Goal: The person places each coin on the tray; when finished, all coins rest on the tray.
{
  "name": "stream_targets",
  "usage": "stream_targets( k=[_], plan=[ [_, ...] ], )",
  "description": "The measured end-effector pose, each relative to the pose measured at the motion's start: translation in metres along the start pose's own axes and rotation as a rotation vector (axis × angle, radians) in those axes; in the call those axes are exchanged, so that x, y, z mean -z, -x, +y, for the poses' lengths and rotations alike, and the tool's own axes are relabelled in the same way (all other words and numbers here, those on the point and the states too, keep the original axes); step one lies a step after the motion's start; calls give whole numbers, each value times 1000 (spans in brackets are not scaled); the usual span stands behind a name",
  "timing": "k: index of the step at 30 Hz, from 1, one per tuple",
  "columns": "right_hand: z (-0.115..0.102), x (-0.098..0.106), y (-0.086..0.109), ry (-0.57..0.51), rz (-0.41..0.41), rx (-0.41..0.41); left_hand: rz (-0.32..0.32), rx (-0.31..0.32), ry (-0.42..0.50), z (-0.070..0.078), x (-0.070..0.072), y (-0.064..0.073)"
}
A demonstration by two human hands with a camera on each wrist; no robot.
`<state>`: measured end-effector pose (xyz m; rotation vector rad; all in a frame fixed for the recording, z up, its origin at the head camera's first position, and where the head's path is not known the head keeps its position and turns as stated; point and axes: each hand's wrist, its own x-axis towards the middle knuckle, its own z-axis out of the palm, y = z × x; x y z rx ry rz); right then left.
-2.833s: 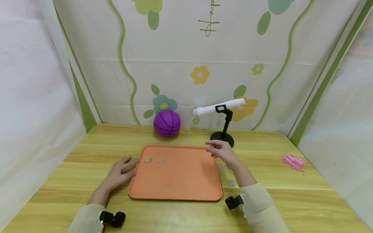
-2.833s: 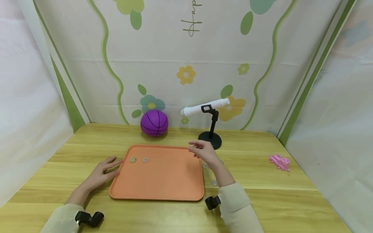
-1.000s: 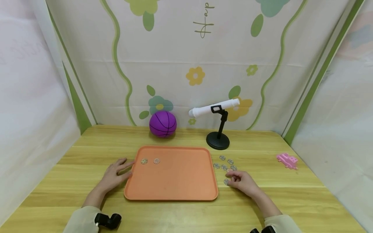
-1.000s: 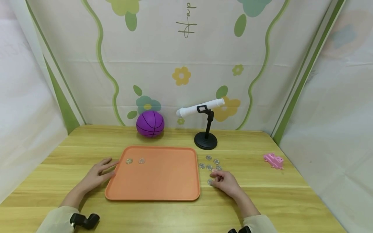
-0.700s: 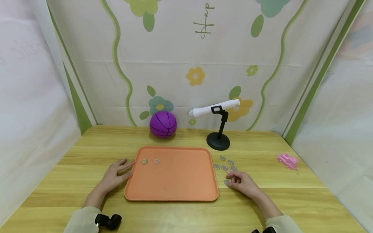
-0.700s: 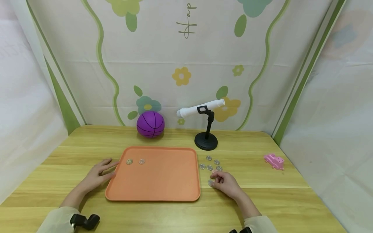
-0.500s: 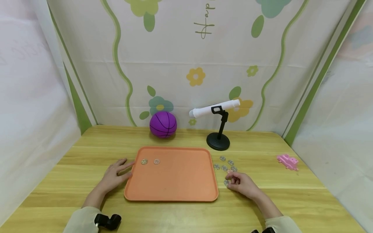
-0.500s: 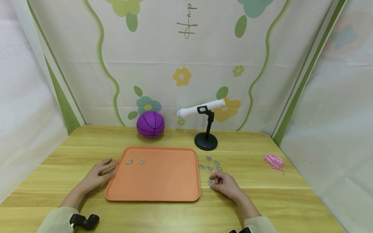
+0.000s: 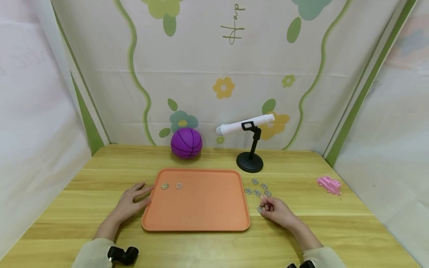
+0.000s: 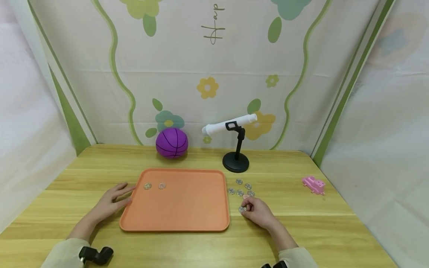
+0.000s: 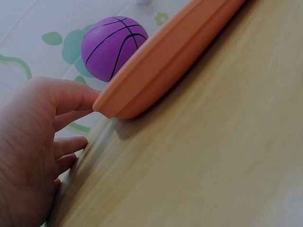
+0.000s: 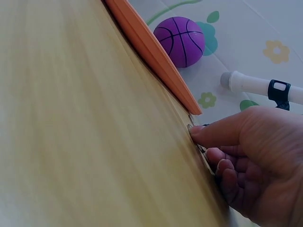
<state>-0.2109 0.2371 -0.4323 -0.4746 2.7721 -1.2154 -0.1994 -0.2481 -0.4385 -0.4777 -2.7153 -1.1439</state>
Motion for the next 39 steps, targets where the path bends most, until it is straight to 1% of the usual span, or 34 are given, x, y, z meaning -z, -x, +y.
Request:
stream_targets(
  k=[7, 13, 16, 19, 22, 24, 26, 29, 31, 34, 39],
  plan=[
    [0, -2, 0, -6, 31, 21, -1, -3, -2, -1, 0, 0],
    [0, -4, 0, -2, 40, 48, 0, -2, -3, -3, -1, 1],
    [-2, -3, 0, -3, 49, 36, -3, 7, -3, -4, 0, 2],
    [-4, -2, 0, -20, 57, -6, -6, 15, -1, -4, 0, 1],
    [-7, 3, -1, -110, 35, -62, -6, 9, 1, -4, 0, 0],
    [-10, 7, -3, -218, 8, -102, -5, -1, -2, -5, 0, -1],
    [-16, 13, -6, -309, -13, -112, -2, -11, -3, -3, 0, -1],
    [-29, 20, -16, -418, -24, -98, 2, -14, -7, -2, 0, 0],
    [-40, 23, -24, -448, -17, -80, 4, -11, -8, -1, 0, 0],
    [-56, 21, -37, -491, 3, -75, 5, -14, -9, 0, -1, 0],
    [-84, 10, -60, -527, 4, -61, 2, -11, 10, 2, 0, 1]
  ],
)
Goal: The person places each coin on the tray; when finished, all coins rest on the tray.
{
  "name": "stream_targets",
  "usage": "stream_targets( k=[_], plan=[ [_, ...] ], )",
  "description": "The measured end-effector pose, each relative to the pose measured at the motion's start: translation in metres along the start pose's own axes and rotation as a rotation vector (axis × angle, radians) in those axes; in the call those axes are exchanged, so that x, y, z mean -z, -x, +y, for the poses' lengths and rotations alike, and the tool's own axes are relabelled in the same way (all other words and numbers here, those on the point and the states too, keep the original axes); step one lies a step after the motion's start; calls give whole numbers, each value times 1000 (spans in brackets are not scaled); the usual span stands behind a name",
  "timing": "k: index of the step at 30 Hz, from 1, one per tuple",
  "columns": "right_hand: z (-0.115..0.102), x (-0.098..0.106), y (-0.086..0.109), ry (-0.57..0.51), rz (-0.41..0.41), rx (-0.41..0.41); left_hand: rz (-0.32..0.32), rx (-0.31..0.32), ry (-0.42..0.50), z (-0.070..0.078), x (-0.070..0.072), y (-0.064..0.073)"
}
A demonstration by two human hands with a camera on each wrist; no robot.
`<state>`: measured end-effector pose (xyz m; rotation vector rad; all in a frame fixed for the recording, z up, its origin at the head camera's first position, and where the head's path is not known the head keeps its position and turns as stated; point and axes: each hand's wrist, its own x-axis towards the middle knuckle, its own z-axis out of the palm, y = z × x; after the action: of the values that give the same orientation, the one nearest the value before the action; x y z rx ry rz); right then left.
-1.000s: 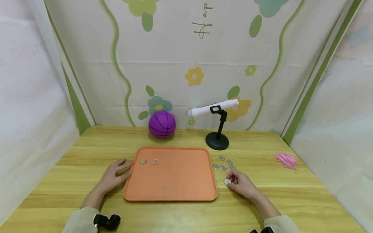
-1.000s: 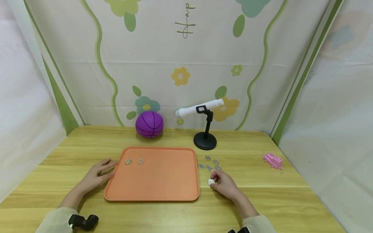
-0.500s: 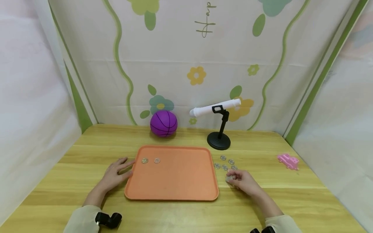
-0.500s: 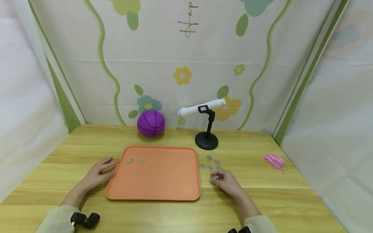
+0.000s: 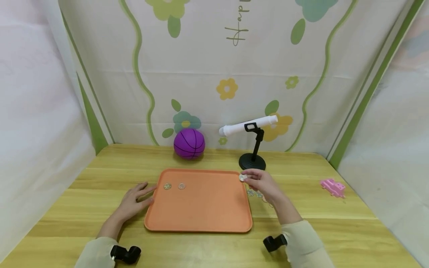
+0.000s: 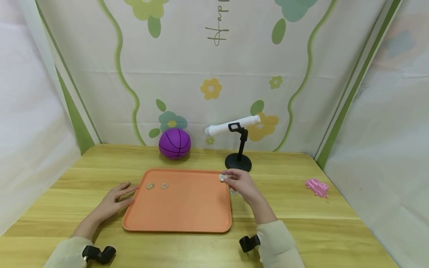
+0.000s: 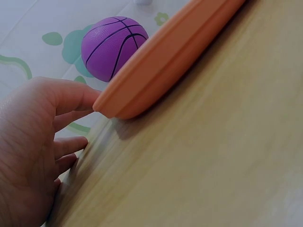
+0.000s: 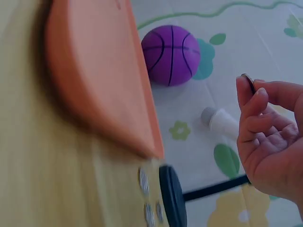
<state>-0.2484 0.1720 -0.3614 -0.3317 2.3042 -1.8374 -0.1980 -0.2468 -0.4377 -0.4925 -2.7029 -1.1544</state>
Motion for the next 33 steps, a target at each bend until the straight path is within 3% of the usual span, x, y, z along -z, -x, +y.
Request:
stream_targets(
  k=[8, 17, 24, 33],
  plan=[
    [-12, -51, -31, -129, -20, -27, -1, 12, -3, -3, 0, 0],
    [-12, -98, -48, -239, -55, -79, -5, 17, -9, -2, 1, -1],
    [1, -120, -59, -202, -25, -132, -13, 23, -2, -2, 1, -1],
    [25, -131, -66, -193, 9, -212, -19, 29, 3, -2, 1, -2]
  ],
)
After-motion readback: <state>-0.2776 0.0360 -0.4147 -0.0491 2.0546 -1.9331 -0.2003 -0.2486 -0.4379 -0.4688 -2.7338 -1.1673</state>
